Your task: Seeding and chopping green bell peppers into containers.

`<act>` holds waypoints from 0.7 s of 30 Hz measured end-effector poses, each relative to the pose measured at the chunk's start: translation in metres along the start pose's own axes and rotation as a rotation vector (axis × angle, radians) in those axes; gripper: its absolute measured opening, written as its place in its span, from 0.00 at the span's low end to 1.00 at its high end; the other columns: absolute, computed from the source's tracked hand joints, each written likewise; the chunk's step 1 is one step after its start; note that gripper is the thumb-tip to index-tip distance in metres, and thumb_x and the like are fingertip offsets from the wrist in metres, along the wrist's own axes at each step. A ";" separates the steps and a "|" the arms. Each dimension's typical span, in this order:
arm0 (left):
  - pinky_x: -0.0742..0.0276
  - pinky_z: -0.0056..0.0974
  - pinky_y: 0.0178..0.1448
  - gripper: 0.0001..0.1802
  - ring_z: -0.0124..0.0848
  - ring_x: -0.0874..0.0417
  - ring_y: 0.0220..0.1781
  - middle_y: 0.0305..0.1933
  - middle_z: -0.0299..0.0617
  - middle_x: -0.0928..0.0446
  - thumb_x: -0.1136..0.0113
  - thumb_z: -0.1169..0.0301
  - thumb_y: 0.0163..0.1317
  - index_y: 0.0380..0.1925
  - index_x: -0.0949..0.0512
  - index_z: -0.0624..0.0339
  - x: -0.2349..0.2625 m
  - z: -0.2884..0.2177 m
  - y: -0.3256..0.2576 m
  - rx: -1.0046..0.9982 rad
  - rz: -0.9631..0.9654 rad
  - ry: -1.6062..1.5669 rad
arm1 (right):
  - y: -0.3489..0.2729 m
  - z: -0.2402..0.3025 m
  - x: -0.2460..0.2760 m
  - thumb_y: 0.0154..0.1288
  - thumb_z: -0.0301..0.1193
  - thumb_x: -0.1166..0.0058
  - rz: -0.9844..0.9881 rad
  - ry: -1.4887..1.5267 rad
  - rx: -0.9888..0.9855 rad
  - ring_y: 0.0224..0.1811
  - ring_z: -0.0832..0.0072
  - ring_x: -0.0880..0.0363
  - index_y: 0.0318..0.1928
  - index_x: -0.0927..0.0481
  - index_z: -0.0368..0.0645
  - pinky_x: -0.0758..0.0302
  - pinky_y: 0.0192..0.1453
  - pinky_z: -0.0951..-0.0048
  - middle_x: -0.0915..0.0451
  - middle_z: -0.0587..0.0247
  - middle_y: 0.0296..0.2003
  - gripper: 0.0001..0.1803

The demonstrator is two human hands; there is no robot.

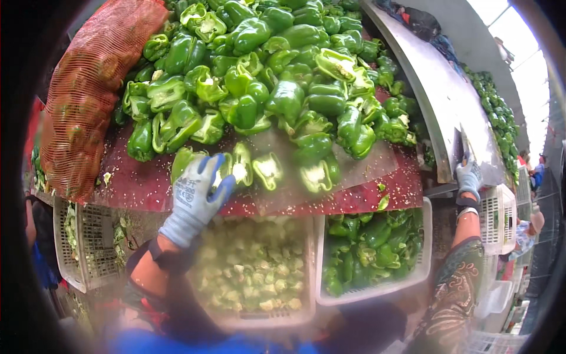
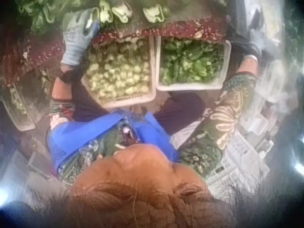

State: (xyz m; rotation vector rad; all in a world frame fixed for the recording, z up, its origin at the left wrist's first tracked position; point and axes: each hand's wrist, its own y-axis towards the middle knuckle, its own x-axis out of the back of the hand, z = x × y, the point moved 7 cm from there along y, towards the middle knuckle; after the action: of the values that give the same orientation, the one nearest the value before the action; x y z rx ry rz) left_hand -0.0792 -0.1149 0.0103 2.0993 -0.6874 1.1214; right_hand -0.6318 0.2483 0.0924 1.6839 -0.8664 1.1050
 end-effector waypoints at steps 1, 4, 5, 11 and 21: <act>0.24 0.46 0.50 0.22 0.51 0.21 0.47 0.47 0.53 0.25 0.38 0.64 0.61 0.52 0.25 0.62 0.003 -0.013 0.002 -0.057 -0.009 -0.029 | 0.013 -0.017 -0.008 0.59 0.43 0.45 -0.032 0.049 0.010 0.56 0.50 0.23 0.60 0.26 0.52 0.27 0.59 0.54 0.22 0.44 0.54 0.28; 0.23 0.46 0.48 0.21 0.51 0.21 0.44 0.45 0.52 0.25 0.37 0.66 0.59 0.51 0.25 0.61 -0.007 -0.032 0.004 -0.134 0.026 -0.079 | 0.005 0.036 0.016 0.65 0.42 0.47 -0.219 0.094 0.237 0.53 0.51 0.22 0.61 0.26 0.47 0.27 0.59 0.55 0.20 0.48 0.52 0.25; 0.23 0.46 0.47 0.21 0.51 0.21 0.43 0.45 0.52 0.25 0.37 0.66 0.58 0.51 0.25 0.61 -0.009 -0.035 0.002 -0.150 0.053 -0.091 | -0.025 0.083 0.045 0.66 0.41 0.45 -0.434 0.187 0.417 0.52 0.51 0.21 0.59 0.25 0.44 0.27 0.59 0.57 0.20 0.47 0.50 0.24; 0.23 0.46 0.43 0.24 0.49 0.20 0.40 0.42 0.51 0.25 0.36 0.64 0.57 0.52 0.26 0.60 -0.013 -0.061 -0.015 -0.254 0.117 -0.121 | -0.127 0.253 -0.012 0.64 0.42 0.39 0.173 1.102 0.282 0.49 0.59 0.19 0.54 0.24 0.35 0.24 0.55 0.64 0.19 0.46 0.48 0.26; 0.22 0.44 0.40 0.21 0.45 0.19 0.39 0.39 0.48 0.24 0.37 0.56 0.59 0.46 0.24 0.58 -0.023 -0.090 -0.079 -0.390 0.297 -0.295 | -0.096 0.331 -0.047 0.53 0.46 0.36 0.183 0.789 0.136 0.57 0.52 0.24 0.71 0.43 0.44 0.28 0.62 0.60 0.24 0.43 0.55 0.48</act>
State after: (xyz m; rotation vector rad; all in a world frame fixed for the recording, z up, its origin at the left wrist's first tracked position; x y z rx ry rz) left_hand -0.0815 0.0068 0.0044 1.8760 -1.2820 0.7489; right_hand -0.4662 -0.0274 -0.0414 1.1117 -0.4364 1.8068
